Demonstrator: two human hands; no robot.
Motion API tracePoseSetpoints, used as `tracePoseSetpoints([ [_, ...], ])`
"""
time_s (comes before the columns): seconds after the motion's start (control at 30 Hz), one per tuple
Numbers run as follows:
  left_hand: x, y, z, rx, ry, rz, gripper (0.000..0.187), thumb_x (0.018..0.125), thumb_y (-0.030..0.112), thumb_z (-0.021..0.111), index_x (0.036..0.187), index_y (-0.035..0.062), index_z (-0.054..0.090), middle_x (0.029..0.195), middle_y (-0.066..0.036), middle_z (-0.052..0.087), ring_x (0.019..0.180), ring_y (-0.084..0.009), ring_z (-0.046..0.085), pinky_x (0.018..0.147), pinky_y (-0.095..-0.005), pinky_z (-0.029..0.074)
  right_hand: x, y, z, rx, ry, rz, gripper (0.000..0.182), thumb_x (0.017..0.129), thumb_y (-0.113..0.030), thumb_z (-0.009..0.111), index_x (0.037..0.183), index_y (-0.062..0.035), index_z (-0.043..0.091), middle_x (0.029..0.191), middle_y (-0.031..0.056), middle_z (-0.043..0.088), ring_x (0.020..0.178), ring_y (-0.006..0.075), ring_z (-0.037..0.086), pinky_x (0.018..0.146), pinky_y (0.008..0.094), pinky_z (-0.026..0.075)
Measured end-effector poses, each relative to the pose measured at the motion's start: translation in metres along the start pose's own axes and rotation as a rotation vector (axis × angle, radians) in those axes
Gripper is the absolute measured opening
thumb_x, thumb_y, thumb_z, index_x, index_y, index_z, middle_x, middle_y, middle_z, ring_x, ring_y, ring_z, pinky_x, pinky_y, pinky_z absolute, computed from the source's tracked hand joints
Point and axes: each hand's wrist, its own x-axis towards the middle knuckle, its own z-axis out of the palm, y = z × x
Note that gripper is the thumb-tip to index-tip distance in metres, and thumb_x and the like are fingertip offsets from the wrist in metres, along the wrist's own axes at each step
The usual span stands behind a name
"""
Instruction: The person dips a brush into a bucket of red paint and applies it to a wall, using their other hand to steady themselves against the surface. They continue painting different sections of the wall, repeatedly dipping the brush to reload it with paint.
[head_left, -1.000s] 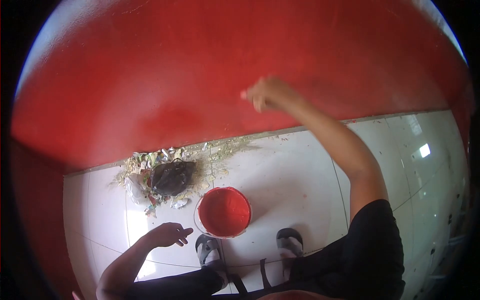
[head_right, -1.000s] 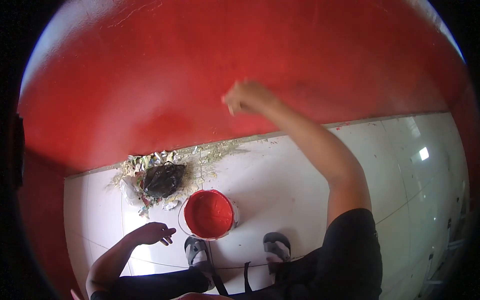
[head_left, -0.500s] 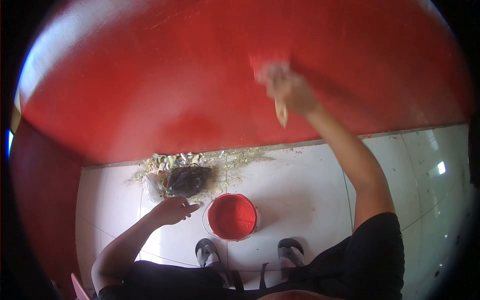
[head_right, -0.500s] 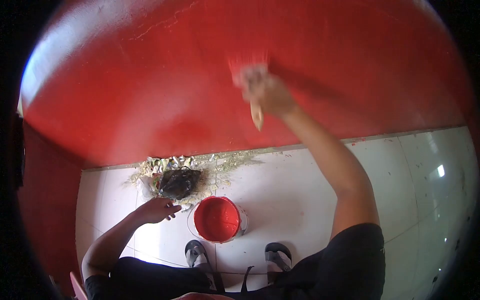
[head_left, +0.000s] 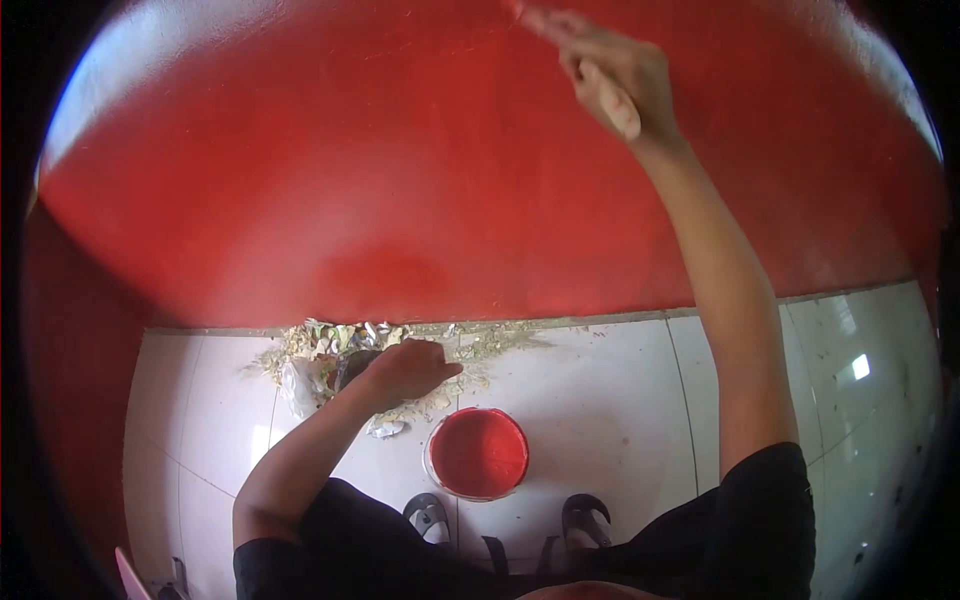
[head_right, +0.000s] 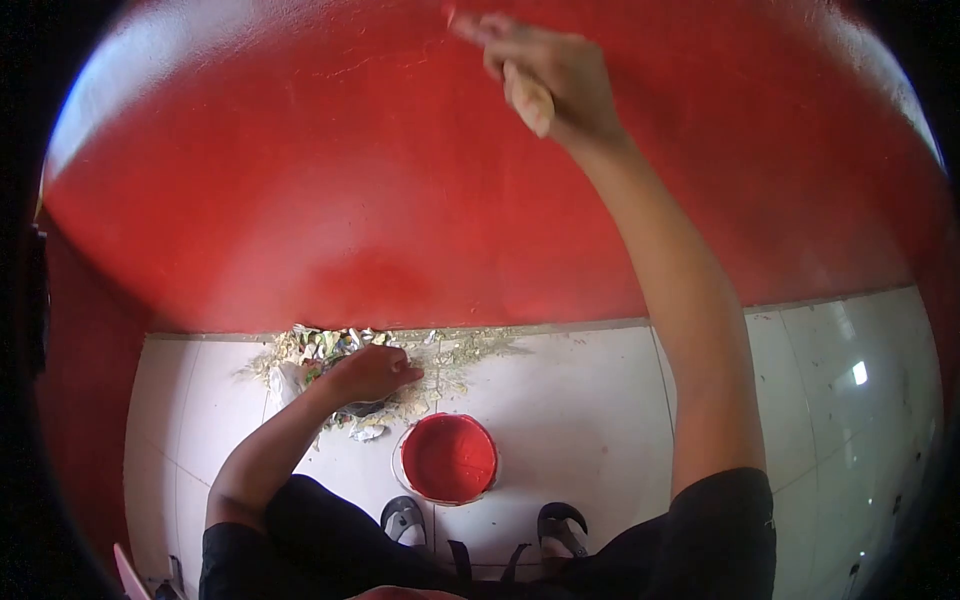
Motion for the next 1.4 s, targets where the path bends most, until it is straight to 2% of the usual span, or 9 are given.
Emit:
tracePoseSetpoints([
  [0.23,0.004,-0.034,0.002,-0.121,-0.058,0.035,0.049,0.093,0.05,0.062,0.101,0.0026,0.071,0.1,-0.02,0.072,0.096,-0.0357,0.069,0.086,-0.0452,0.052,-0.141,-0.047,0.101,-0.399,-0.386,-0.191,0.003,0.079,-0.019,0.066,0.079,-0.0172,0.068,0.131,0.0051,0.062,0.125,0.0262,0.058,0.07,0.0371,0.061],
  [0.33,-0.005,-0.056,0.007,-0.119,-0.034,0.049,0.049,0.093,0.05,0.064,0.1,0.0017,0.071,0.097,-0.02,0.072,0.093,-0.0355,0.069,0.084,-0.0443,0.053,-0.226,-0.09,0.122,-0.255,-0.664,-0.281,0.008,0.082,-0.022,0.062,0.078,-0.0162,0.065,0.129,0.0065,0.066,0.117,0.028,0.065,0.093,0.0432,0.055],
  [0.5,-0.023,-0.074,0.008,-0.121,-0.048,0.054,0.05,0.093,0.049,0.065,0.1,0.0006,0.071,0.098,-0.021,0.073,0.092,-0.0343,0.07,0.082,-0.043,0.054,-0.201,-0.108,0.123,0.262,-1.028,0.188,0.023,0.097,-0.025,0.056,0.079,-0.0146,0.065,0.095,0.0029,0.071,0.09,0.0289,0.071,0.081,0.047,0.056],
  [0.57,-0.029,-0.076,0.003,-0.14,-0.076,0.023,0.049,0.092,0.05,0.064,0.1,0.0015,0.07,0.097,-0.021,0.073,0.093,-0.0347,0.07,0.085,-0.0434,0.053,-0.14,-0.082,0.128,0.423,-0.781,0.414,0.03,0.101,-0.029,0.052,0.079,-0.0126,0.063,0.077,0.0046,0.066,0.071,0.0286,0.068,0.068,0.0431,0.054],
  [0.6,-0.031,-0.078,0.002,-0.148,-0.102,-0.007,0.049,0.091,0.05,0.064,0.1,0.0025,0.07,0.096,-0.021,0.073,0.095,-0.0351,0.07,0.087,-0.0437,0.053,-0.093,-0.066,0.113,0.524,-0.472,0.183,0.029,0.1,-0.032,0.053,0.083,-0.0123,0.065,0.07,0.0064,0.063,0.063,0.0268,0.064,0.058,0.0407,0.05],
  [0.77,-0.026,-0.099,0.012,-0.179,-0.093,0.027,0.049,0.092,0.051,0.064,0.098,0.003,0.071,0.095,-0.021,0.073,0.094,-0.0349,0.07,0.087,-0.0436,0.053,0.033,-0.017,0.093,-0.648,-0.18,0.049,0.015,0.085,-0.008,0.062,0.07,-0.0112,0.06,0.09,0.006,0.071,0.078,0.0252,0.07,0.06,0.0314,0.056],
  [0.93,-0.026,-0.104,0.01,-0.197,-0.083,0.039,0.047,0.093,0.048,0.067,0.096,0.0007,0.069,0.094,-0.02,0.073,0.089,-0.0333,0.071,0.08,-0.0421,0.054,0.086,-0.026,0.093,-0.013,0.393,-0.24,0.014,0.093,-0.007,0.062,0.08,-0.0037,0.067,0.063,0.0057,0.06,0.058,0.0134,0.062,0.054,0.0239,0.052],
  [1.17,-0.028,-0.101,0.006,-0.211,-0.114,-0.039,0.047,0.093,0.048,0.065,0.099,0.0018,0.07,0.098,-0.019,0.073,0.094,-0.0328,0.071,0.084,-0.0422,0.054,-0.134,-0.096,0.164,-0.327,-0.317,-0.22,0.005,0.082,-0.021,0.061,0.081,-0.0202,0.066,0.125,0.0035,0.065,0.106,0.0209,0.067,0.068,0.0362,0.06],
  [1.4,-0.027,-0.103,0.02,-0.206,-0.198,-0.063,0.047,0.092,0.05,0.065,0.101,0.0036,0.071,0.102,-0.018,0.073,0.099,-0.0324,0.07,0.087,-0.0415,0.053,-0.275,-0.15,0.166,0.269,-0.967,0.065,0.009,0.085,-0.021,0.06,0.082,-0.0185,0.068,0.13,-0.0029,0.066,0.122,0.0228,0.063,0.093,0.0407,0.056],
])
